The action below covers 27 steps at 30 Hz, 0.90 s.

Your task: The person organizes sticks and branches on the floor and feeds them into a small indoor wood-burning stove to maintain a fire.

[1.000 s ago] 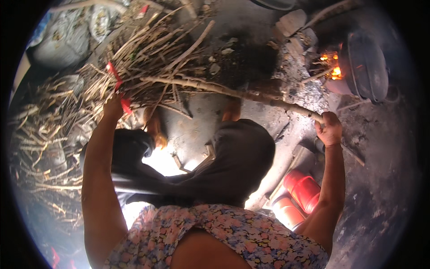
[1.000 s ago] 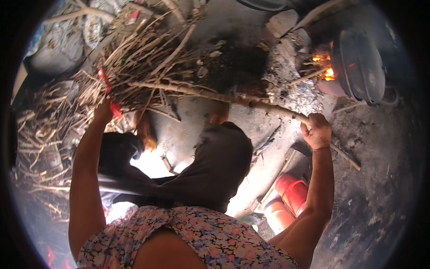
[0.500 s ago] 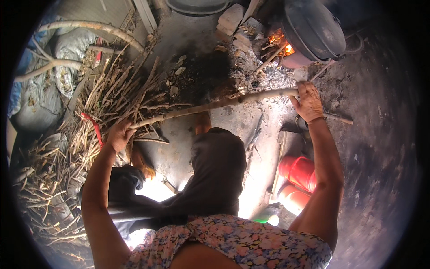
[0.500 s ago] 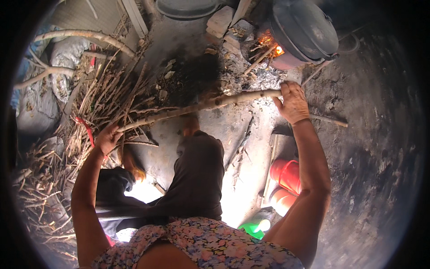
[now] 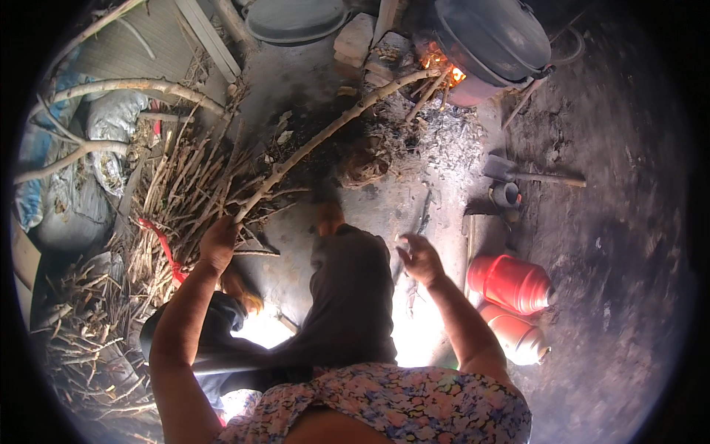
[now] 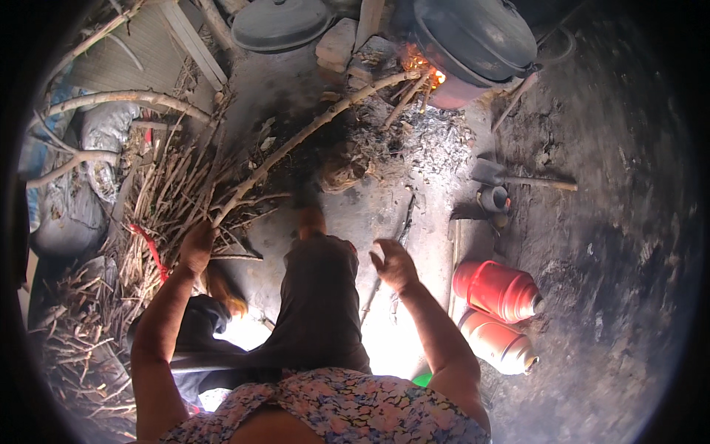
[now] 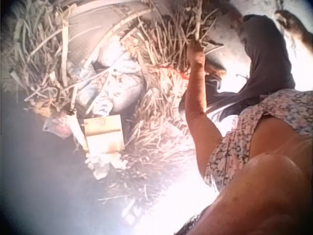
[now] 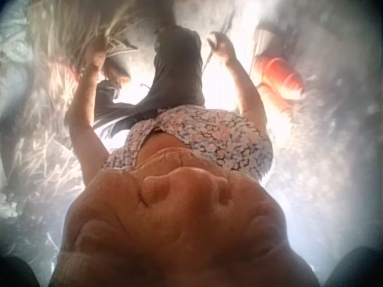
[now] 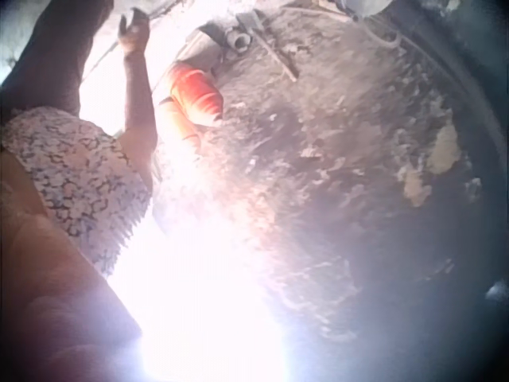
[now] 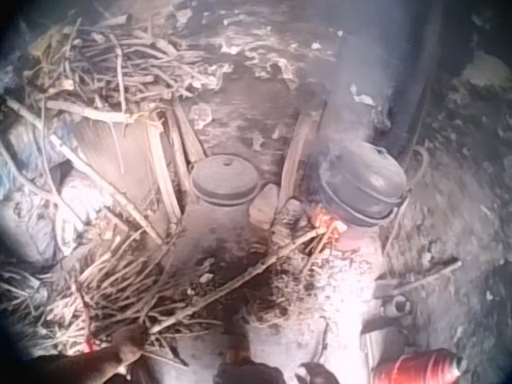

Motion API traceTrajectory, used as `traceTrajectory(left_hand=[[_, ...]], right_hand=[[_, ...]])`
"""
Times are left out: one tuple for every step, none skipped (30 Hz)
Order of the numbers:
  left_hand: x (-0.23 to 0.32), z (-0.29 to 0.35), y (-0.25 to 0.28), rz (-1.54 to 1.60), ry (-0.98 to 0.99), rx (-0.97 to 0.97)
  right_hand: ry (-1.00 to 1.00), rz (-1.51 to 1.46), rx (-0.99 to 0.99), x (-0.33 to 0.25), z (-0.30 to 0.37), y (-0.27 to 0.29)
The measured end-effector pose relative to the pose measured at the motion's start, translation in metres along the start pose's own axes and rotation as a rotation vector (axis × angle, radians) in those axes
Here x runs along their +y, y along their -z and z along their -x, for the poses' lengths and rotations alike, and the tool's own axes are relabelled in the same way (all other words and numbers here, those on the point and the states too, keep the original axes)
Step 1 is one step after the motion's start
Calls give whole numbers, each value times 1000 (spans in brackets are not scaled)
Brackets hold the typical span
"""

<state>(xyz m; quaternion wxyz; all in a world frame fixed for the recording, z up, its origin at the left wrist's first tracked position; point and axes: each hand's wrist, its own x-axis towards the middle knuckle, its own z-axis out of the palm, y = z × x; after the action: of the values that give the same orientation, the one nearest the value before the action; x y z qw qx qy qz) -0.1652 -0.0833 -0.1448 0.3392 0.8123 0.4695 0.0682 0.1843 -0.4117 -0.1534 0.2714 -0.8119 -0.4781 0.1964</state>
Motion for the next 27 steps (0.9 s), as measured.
traceTrajectory(left_hand=[[12,-7,-5,-7,-15,3],[27,-12,-11,74,8,-1],[31,-18,-18,44,-1,5],[30,-25,-27,10,-5,13],[29,-31,-34,-24,-10,20],[56,-33,-41,-57,12,12],[68,-38,-48,-90,20,-1],[79,-45,-54,-124,30,-14],[86,-50,-59,-160,43,-25],[93,-53,-64,-128,5,-11],[102,-56,-69,-114,3,-4],[116,-59,-74,-100,0,2],[129,-63,-81,-80,-4,5],[137,-71,-92,-137,-43,36],[148,-79,-98,-137,-51,18],[156,-86,-104,-136,-56,-2],[165,-93,-111,-134,-60,-21],[175,-97,-120,-129,-42,-34],[187,-102,-126,-124,-23,-40],[197,-107,-131,-118,-4,-46],[202,-113,-136,-112,-3,-74],[206,-118,-139,-106,2,-99],[209,-123,-141,-100,7,-124],[217,-127,-147,-100,22,-155],[222,-130,-149,-106,45,-181],[223,-134,-150,-112,69,-207],[219,-138,-153,-97,75,-216]], right_hand=[[-82,-40,-18,5,17,-4],[-30,-37,-25,13,28,-7],[-56,-92,-27,17,40,-11],[-191,-143,-81,11,46,-12],[-325,-194,-138,5,52,-13],[-281,-142,-86,16,66,-15],[-200,-167,-31,19,72,-16],[-242,-182,-34,21,79,-17],[-282,-200,-40,19,82,-18],[-322,-211,-53,18,84,-19],[-362,-222,-65,17,85,-20],[-402,-233,-78,18,87,-21],[-389,-228,-59,21,91,-23],[-375,-222,-40,27,95,-26],[-359,-222,-24,30,97,-30],[-352,-239,-14,28,96,-31],[-360,-245,-20,26,96,-32],[-371,-249,-26,25,97,-32],[-377,-253,-31,25,97,-31],[-335,-264,-24,32,101,-37],[-367,-272,-45,32,102,-38],[-397,-281,-70,28,101,-40],[-426,-288,-96,25,101,-43],[-355,-296,-11,32,107,-50],[-413,-295,-57,29,107,-52],[-419,-263,-82,28,108,-52],[-424,-230,-106,23,107,-49]])
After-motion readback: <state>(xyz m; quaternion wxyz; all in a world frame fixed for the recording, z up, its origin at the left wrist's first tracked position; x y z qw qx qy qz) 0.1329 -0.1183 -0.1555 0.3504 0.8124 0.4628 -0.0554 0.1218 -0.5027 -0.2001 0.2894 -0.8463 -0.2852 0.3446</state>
